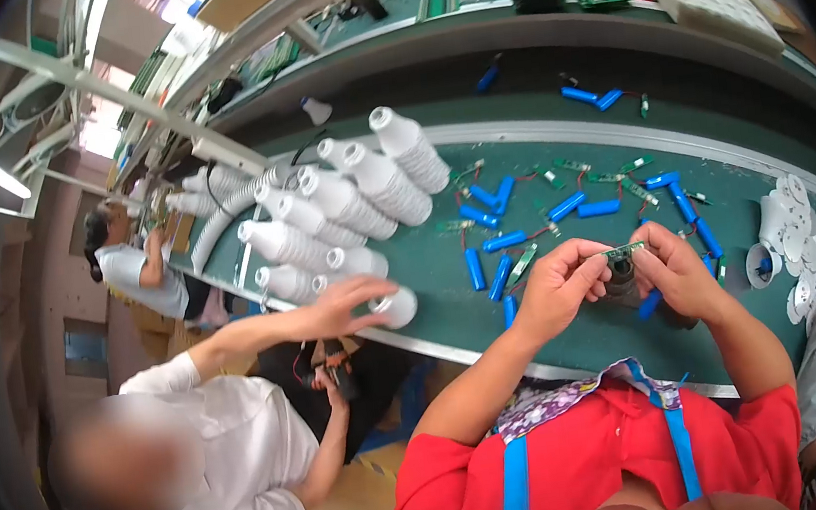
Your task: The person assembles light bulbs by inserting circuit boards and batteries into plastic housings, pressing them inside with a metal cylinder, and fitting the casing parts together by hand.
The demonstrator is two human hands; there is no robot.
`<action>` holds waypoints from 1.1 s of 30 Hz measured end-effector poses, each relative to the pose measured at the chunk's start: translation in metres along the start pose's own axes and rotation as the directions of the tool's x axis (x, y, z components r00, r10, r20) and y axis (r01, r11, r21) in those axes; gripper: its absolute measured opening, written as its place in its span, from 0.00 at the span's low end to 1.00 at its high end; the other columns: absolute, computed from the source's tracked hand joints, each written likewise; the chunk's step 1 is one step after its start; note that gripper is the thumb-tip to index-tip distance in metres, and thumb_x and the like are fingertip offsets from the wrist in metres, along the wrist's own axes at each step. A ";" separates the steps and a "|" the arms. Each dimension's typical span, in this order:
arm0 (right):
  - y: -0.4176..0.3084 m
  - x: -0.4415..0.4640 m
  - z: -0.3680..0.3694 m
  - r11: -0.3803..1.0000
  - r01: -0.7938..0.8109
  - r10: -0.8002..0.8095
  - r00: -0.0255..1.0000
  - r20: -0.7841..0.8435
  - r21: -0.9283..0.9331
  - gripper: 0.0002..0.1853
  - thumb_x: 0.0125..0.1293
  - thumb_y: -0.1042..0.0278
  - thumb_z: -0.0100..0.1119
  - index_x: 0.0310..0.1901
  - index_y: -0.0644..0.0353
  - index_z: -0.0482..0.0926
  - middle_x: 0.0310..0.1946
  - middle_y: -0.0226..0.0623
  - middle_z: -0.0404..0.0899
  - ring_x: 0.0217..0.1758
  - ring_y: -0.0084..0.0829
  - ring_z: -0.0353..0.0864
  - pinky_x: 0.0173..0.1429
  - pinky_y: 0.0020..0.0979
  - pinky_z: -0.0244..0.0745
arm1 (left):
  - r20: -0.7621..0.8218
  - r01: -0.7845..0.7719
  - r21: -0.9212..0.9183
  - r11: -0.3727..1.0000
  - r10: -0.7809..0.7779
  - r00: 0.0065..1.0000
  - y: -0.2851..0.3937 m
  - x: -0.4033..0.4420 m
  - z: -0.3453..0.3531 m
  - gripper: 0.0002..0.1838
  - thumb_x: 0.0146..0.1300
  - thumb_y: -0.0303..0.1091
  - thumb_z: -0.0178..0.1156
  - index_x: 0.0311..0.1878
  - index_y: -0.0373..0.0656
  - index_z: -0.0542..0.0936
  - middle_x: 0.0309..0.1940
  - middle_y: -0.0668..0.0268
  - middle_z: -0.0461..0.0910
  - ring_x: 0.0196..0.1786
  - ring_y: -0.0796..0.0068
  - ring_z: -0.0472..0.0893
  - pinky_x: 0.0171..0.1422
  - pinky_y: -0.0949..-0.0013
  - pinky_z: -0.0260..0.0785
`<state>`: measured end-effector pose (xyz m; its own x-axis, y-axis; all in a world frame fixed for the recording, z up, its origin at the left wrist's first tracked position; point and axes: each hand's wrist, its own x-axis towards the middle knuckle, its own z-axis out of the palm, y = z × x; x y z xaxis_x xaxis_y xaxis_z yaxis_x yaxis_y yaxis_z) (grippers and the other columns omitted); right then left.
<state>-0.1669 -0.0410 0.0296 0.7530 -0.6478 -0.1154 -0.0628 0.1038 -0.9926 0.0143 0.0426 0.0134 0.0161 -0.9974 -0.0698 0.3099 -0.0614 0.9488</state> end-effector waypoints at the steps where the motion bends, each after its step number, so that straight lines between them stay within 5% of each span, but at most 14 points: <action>1: -0.005 -0.004 0.005 0.999 -0.023 0.024 0.999 0.033 -0.025 0.07 0.67 0.67 0.48 0.39 0.61 0.68 0.21 0.26 0.69 0.23 0.15 0.67 0.28 0.19 0.65 | 0.005 0.016 -0.018 1.000 -0.015 1.000 0.000 -0.008 -0.004 0.09 0.65 0.31 0.52 0.45 0.37 0.75 0.30 0.69 0.76 0.29 0.84 0.74 0.34 0.79 0.68; 5: -0.012 -0.011 0.021 0.980 -0.091 0.123 0.975 0.183 -0.175 0.07 0.66 0.67 0.50 0.33 0.61 0.71 0.21 0.29 0.72 0.24 0.15 0.69 0.26 0.20 0.65 | -0.080 0.033 0.127 0.991 -0.023 0.997 0.003 -0.045 -0.018 0.11 0.64 0.30 0.53 0.47 0.37 0.75 0.33 0.65 0.78 0.33 0.81 0.76 0.37 0.77 0.70; 7: -0.004 -0.012 0.028 0.986 -0.158 0.151 0.978 0.144 0.043 0.07 0.65 0.67 0.50 0.33 0.61 0.71 0.21 0.29 0.72 0.23 0.17 0.70 0.26 0.21 0.66 | -0.190 -0.085 0.297 0.951 0.146 0.971 -0.007 -0.065 -0.033 0.12 0.63 0.28 0.54 0.49 0.38 0.75 0.36 0.64 0.78 0.37 0.78 0.78 0.40 0.76 0.70; 8: 0.003 -0.013 0.032 0.969 -0.190 0.171 0.977 0.127 0.155 0.06 0.65 0.67 0.50 0.33 0.60 0.71 0.20 0.29 0.72 0.22 0.17 0.70 0.26 0.21 0.66 | -0.285 -0.177 0.453 0.874 0.330 0.900 -0.014 -0.076 -0.049 0.12 0.61 0.27 0.56 0.48 0.38 0.75 0.36 0.65 0.78 0.38 0.78 0.78 0.41 0.76 0.70; 10: 0.010 -0.013 0.035 0.921 -0.204 0.168 0.977 0.133 0.332 0.06 0.64 0.68 0.50 0.33 0.60 0.71 0.20 0.31 0.72 0.21 0.20 0.71 0.26 0.23 0.69 | -0.354 0.023 0.874 0.485 0.605 0.714 -0.005 -0.097 -0.078 0.15 0.53 0.26 0.62 0.45 0.39 0.75 0.37 0.63 0.76 0.39 0.72 0.76 0.43 0.71 0.68; 12: 0.011 -0.014 0.041 0.866 -0.209 0.181 0.978 0.104 0.454 0.06 0.65 0.68 0.49 0.32 0.60 0.71 0.21 0.32 0.73 0.20 0.21 0.72 0.26 0.23 0.69 | -0.331 0.205 0.943 0.261 0.796 0.507 -0.019 -0.106 -0.122 0.29 0.49 0.27 0.65 0.56 0.40 0.67 0.50 0.56 0.69 0.53 0.62 0.69 0.50 0.65 0.65; 17: 0.021 -0.010 0.060 0.866 -0.257 0.234 0.966 0.106 0.429 0.09 0.66 0.65 0.51 0.36 0.61 0.74 0.25 0.33 0.76 0.24 0.23 0.75 0.31 0.23 0.70 | -0.536 0.165 0.779 0.604 0.506 0.676 -0.028 -0.102 -0.184 0.28 0.57 0.28 0.59 0.60 0.34 0.62 0.53 0.52 0.68 0.56 0.58 0.69 0.60 0.61 0.61; 19: 0.021 -0.008 0.066 0.864 -0.263 0.255 0.964 0.078 0.429 0.09 0.66 0.65 0.52 0.38 0.62 0.74 0.26 0.33 0.76 0.25 0.23 0.75 0.32 0.23 0.70 | -0.580 0.087 0.553 0.829 0.307 0.754 -0.027 -0.093 -0.183 0.26 0.61 0.28 0.55 0.61 0.34 0.60 0.54 0.55 0.69 0.53 0.61 0.73 0.56 0.65 0.65; 20: 0.021 -0.007 0.068 0.863 -0.265 0.266 0.962 0.059 0.431 0.09 0.66 0.65 0.52 0.38 0.63 0.74 0.26 0.33 0.76 0.25 0.23 0.75 0.32 0.22 0.69 | -0.621 -0.006 0.492 0.871 0.355 0.699 -0.028 -0.086 -0.176 0.22 0.64 0.31 0.53 0.60 0.36 0.62 0.51 0.59 0.72 0.48 0.66 0.76 0.51 0.67 0.70; 21: 0.023 -0.007 0.068 0.866 -0.240 0.248 0.968 0.041 0.439 0.10 0.65 0.65 0.53 0.41 0.64 0.75 0.27 0.33 0.77 0.26 0.22 0.74 0.31 0.22 0.69 | -0.653 -0.137 0.218 0.966 0.249 0.715 -0.019 -0.082 -0.157 0.21 0.65 0.33 0.53 0.58 0.37 0.64 0.50 0.59 0.72 0.49 0.66 0.76 0.50 0.65 0.71; 23: 0.022 -0.006 0.068 0.881 -0.230 0.255 0.967 -0.006 0.414 0.11 0.65 0.64 0.53 0.41 0.64 0.76 0.27 0.33 0.77 0.26 0.21 0.75 0.32 0.22 0.68 | -0.627 -0.263 -0.225 0.938 0.067 0.776 0.007 -0.074 -0.112 0.18 0.65 0.38 0.53 0.53 0.37 0.68 0.46 0.59 0.74 0.48 0.68 0.77 0.48 0.63 0.74; 26: 0.018 -0.006 0.068 0.912 -0.188 0.215 0.976 -0.034 0.366 0.11 0.64 0.65 0.55 0.41 0.64 0.77 0.27 0.32 0.78 0.26 0.19 0.74 0.31 0.21 0.68 | -0.459 -0.188 -0.399 0.897 -0.018 0.888 0.006 -0.064 -0.088 0.17 0.66 0.38 0.52 0.53 0.37 0.68 0.44 0.60 0.75 0.46 0.68 0.78 0.47 0.65 0.74; 32: 0.017 -0.008 0.073 0.988 -0.069 0.084 0.991 -0.106 0.141 0.10 0.63 0.68 0.55 0.41 0.65 0.78 0.28 0.28 0.78 0.29 0.14 0.72 0.32 0.20 0.69 | -0.343 -0.131 -0.171 0.977 0.065 0.937 -0.009 -0.053 -0.046 0.17 0.66 0.34 0.52 0.55 0.39 0.68 0.44 0.63 0.74 0.43 0.75 0.77 0.43 0.70 0.74; 33: 0.024 -0.008 0.076 0.998 0.048 -0.044 0.990 -0.134 0.032 0.09 0.63 0.69 0.55 0.41 0.66 0.79 0.28 0.27 0.79 0.31 0.13 0.72 0.34 0.19 0.69 | -0.350 -0.143 -0.105 0.984 0.098 0.931 -0.005 -0.053 -0.035 0.17 0.66 0.33 0.52 0.56 0.40 0.69 0.45 0.64 0.73 0.43 0.75 0.76 0.43 0.71 0.73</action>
<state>-0.1246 0.0235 0.0099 0.6601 -0.7473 -0.0759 -0.0055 0.0963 -0.9953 0.0449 0.0975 0.0015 0.3784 -0.9222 -0.0803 0.4023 0.0856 0.9115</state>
